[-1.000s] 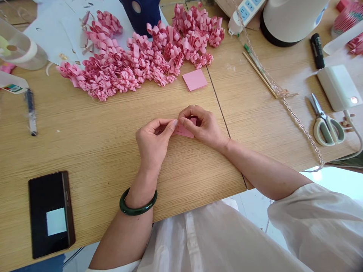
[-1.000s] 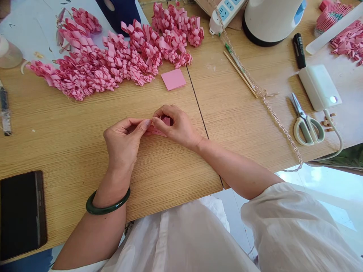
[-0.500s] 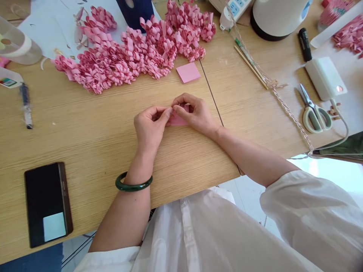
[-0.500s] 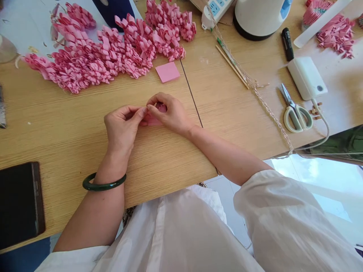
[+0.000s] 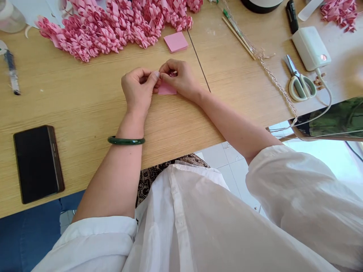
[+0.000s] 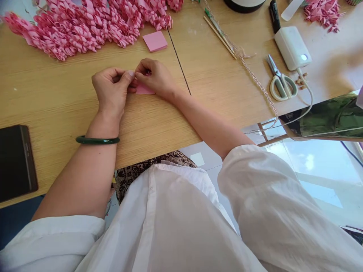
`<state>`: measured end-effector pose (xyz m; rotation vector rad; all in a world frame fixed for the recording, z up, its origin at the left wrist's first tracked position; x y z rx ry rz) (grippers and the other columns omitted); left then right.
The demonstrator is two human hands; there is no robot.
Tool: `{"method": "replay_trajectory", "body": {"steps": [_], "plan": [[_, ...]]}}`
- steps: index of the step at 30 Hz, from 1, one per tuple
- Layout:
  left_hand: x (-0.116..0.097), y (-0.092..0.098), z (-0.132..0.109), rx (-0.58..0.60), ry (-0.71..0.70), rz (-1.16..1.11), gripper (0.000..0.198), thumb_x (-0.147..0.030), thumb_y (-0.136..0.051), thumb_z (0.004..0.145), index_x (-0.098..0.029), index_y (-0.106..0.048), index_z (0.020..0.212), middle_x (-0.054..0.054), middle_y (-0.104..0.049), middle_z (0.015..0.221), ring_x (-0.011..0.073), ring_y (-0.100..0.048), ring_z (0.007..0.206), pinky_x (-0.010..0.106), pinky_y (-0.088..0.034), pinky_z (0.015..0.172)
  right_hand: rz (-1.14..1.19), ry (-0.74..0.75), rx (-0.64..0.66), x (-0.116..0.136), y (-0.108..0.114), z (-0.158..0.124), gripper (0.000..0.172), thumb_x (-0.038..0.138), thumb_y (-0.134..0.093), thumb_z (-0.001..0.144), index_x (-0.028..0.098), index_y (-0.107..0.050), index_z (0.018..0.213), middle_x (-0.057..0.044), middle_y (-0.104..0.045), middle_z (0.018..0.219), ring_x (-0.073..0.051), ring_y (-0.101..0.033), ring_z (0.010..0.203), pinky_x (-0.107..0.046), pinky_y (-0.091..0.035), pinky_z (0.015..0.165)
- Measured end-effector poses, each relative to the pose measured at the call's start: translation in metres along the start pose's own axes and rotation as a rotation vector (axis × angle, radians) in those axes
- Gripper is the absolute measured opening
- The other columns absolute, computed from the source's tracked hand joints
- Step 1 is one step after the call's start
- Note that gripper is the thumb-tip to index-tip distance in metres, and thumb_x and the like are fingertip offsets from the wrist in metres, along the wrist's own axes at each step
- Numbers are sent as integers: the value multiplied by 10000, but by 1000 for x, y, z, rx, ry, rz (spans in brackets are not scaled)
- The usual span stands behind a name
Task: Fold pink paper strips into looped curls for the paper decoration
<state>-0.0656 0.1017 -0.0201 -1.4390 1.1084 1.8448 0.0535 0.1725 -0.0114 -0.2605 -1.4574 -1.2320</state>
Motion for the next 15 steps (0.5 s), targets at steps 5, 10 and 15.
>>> {"method": "replay_trajectory", "body": {"steps": [5, 10, 15], "plan": [[-1, 2, -3, 16, -19, 40, 190, -251, -738, 888, -76, -665, 898, -80, -670, 678, 2, -592, 601, 215, -594, 740, -35, -18, 40, -12, -13, 13, 177, 49, -653, 934, 146, -568, 812, 82, -596, 782, -35, -458, 768, -270, -414, 783], [2, 2, -4, 9, 14, 60, 157, -233, -690, 927, -86, -644, 898, -91, -656, 684, -13, -590, 612, 204, -580, 784, -29, -12, 78, -17, -20, 19, 154, 92, -653, 943, 126, -549, 835, 110, -565, 770, -24, -380, 737, -267, -378, 758], [5, 3, -1, -51, 71, 70, 112, -123, -708, 901, -98, -616, 841, -91, -617, 638, 21, -565, 570, 210, -543, 667, -18, -39, 94, -16, -21, 17, 167, 126, -620, 949, 146, -510, 825, 105, -538, 785, -33, -339, 746, -272, -342, 775]]}}
Point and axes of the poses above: each hand's wrist, its own z-axis towards the middle knuckle, its own y-axis out of the back of the hand, x = y × z, the point moved 8 cm from there along z, towards the middle knuckle
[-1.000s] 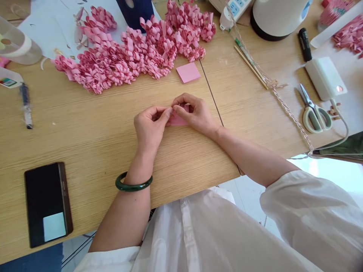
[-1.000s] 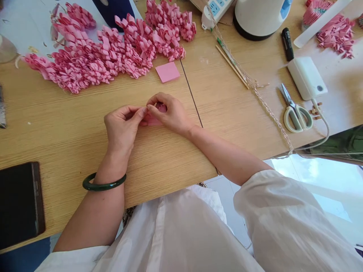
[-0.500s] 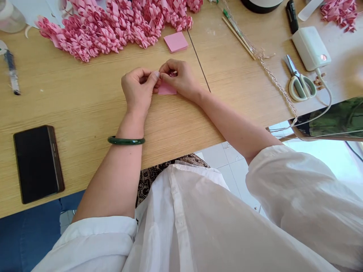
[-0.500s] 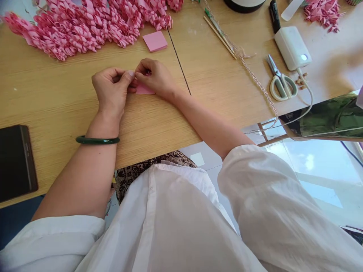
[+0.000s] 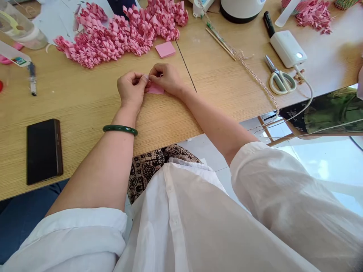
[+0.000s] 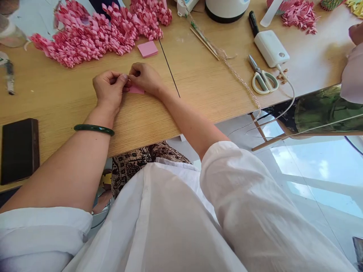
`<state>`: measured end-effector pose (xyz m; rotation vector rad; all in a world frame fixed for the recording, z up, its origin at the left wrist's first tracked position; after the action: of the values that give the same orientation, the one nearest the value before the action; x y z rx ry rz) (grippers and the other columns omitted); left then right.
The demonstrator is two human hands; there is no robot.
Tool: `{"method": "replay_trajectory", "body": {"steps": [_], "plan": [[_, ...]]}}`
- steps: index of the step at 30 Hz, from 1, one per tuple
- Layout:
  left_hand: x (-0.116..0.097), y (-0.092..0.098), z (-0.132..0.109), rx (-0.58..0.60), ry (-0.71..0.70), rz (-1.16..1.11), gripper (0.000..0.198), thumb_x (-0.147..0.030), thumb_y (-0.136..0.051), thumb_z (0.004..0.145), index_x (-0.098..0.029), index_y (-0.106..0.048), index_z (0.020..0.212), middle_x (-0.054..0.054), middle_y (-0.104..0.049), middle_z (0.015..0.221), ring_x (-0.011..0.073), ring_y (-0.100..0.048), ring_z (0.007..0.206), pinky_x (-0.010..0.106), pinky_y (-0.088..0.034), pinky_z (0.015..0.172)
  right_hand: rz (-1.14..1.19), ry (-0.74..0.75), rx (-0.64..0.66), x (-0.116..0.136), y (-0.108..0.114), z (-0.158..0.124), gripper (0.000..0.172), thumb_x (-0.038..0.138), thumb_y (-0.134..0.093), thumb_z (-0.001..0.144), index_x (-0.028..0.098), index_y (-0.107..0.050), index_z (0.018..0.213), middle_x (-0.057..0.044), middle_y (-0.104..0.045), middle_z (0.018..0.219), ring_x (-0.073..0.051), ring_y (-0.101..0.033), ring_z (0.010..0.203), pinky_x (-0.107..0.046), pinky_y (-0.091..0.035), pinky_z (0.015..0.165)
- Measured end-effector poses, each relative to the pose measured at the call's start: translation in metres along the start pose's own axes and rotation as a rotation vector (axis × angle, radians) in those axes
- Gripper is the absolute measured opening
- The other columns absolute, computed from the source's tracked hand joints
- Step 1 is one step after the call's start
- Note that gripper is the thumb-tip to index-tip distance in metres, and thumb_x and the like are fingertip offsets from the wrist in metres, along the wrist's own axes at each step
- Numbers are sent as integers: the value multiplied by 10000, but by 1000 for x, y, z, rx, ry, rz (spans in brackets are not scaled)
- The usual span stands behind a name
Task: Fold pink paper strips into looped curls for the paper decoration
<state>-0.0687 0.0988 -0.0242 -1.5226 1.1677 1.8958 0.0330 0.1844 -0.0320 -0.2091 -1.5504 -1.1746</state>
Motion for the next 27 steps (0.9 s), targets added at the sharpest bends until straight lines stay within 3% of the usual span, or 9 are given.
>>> {"method": "replay_trajectory", "body": {"steps": [7, 22, 27], "plan": [[-2, -1, -2, 28, -62, -59, 155, -118, -694, 930, -155, -615, 803, -88, -635, 672, 52, -580, 628, 264, -518, 676, 18, 29, -41, -1, 3, 0, 180, 147, -643, 919, 167, -522, 787, 95, -557, 766, -43, -375, 738, -280, -370, 757], [-2, 1, -4, -14, -27, -58, 102, -121, -719, 903, -114, -647, 831, -96, -649, 626, 23, -574, 593, 205, -520, 648, 35, 34, -33, -6, -1, 4, 160, 163, -660, 916, 166, -551, 799, 92, -573, 770, -48, -396, 749, -288, -361, 764], [2, -2, 2, -12, -32, -70, 119, -128, -723, 898, -117, -658, 799, -92, -651, 613, 29, -583, 575, 190, -487, 575, 119, 47, -7, -8, 1, 1, 256, 326, -753, 866, 188, -550, 793, 56, -593, 790, -73, -442, 825, -318, -365, 839]]}}
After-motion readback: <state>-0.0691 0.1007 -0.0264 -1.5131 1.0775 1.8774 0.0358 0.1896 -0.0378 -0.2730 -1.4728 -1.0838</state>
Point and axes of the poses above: each hand's wrist, its own z-axis towards the middle knuckle, its own y-axis out of the back of the hand, x = y × z, the point moved 8 cm from there along z, towards the middle knuckle
